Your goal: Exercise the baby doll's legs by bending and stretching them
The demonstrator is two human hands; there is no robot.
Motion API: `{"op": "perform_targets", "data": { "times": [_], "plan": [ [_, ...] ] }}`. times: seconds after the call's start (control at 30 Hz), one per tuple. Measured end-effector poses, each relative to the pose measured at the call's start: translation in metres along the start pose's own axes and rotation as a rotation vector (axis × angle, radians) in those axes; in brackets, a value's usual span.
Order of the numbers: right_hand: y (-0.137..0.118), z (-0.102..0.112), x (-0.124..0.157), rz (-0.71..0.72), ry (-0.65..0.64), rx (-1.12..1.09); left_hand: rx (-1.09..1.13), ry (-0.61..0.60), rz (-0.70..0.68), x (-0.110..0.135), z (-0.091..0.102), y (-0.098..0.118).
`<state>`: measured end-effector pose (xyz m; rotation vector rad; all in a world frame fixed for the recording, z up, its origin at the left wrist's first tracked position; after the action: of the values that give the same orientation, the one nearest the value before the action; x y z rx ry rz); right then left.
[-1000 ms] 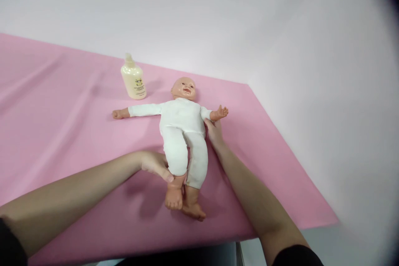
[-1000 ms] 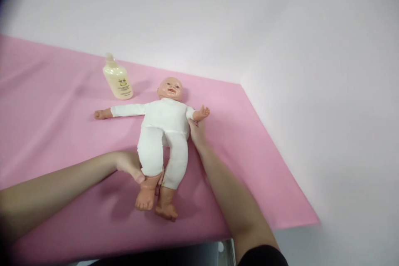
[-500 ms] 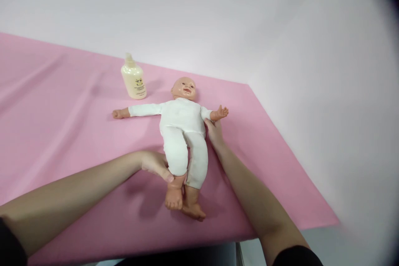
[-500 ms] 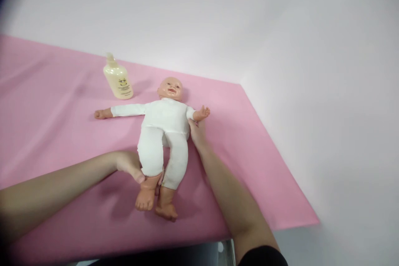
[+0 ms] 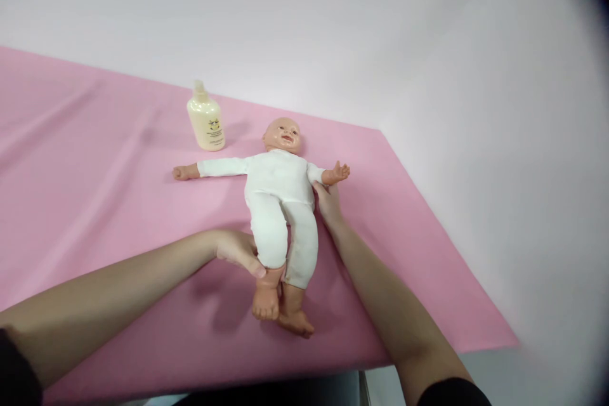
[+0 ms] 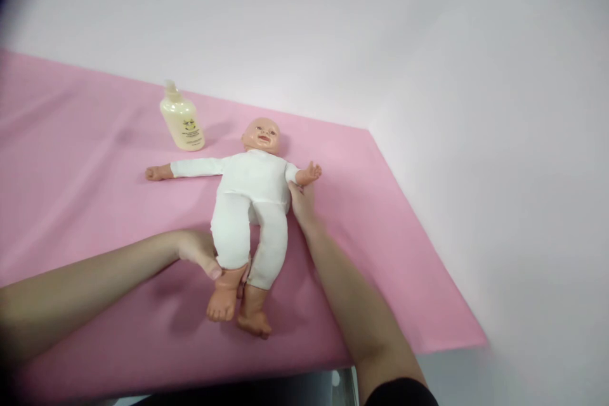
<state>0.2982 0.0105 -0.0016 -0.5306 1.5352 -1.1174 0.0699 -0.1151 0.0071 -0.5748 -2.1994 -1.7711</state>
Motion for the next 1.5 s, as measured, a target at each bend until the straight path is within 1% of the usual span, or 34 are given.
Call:
{"op": "perform_targets", "data": {
  "times": [0.17, 0.3, 0.43, 0.57, 0.77, 0.93, 1.1, 1.2, 1.4, 1.5],
  "plan": [
    [0.0012, 0.0010, -0.0007, -0.006, 0.000, 0.020, -0.016, -0.025, -0.026, -0.0008, -0.0017, 0.0020],
    [0.0008, 0.0006, -0.0009, -0.015, 0.021, -0.013, 0.011, -0.047, -0.018, -0.0010, -0.0019, 0.0008],
    [0.0023, -0.0015, -0.0004, -0.033, 0.002, -0.024, 0.047, -0.038, 0.007, -0.0008, -0.0008, -0.0025],
    [0.0011, -0.0026, 0.0000, -0.018, -0.032, 0.003, 0.038, -0.027, -0.005, 0.0000, -0.0012, -0.0011],
    [-0.0007, -0.0002, 0.0009, -0.024, 0.007, -0.008, 0.010, -0.038, -0.006, -0.0005, -0.0017, -0.0013],
    [-0.0009, -0.0023, 0.0008, -0.022, -0.008, -0.010, 0.003, -0.035, 0.015, -0.0010, -0.0007, -0.0041],
    [0.0020, -0.0008, 0.0007, -0.026, 0.007, -0.034, 0.002, -0.018, 0.023, 0.0007, -0.0015, -0.0009],
    [0.0023, -0.0014, 0.0003, -0.011, -0.015, -0.029, -0.019, -0.013, 0.016, -0.0002, -0.0008, -0.0004],
    [0.0035, 0.0007, -0.0001, -0.012, 0.008, -0.011, -0.042, -0.026, 0.018, -0.0031, 0.0011, -0.0048],
    [0.0038, -0.0008, -0.0007, -0.010, -0.012, -0.009, -0.067, -0.015, 0.029, -0.0029, 0.0021, -0.0063]
  ]
}}
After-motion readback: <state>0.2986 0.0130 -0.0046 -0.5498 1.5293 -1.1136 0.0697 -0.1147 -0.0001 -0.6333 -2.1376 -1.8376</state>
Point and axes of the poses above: each hand's wrist, its own x-axis away from the middle knuckle, its own z-axis out of the back of the hand, y = z × x, the point moved 8 cm from there along -x, towards the middle knuckle, and after that the axes turned 15 degrees about z, right-handed, at the moved point
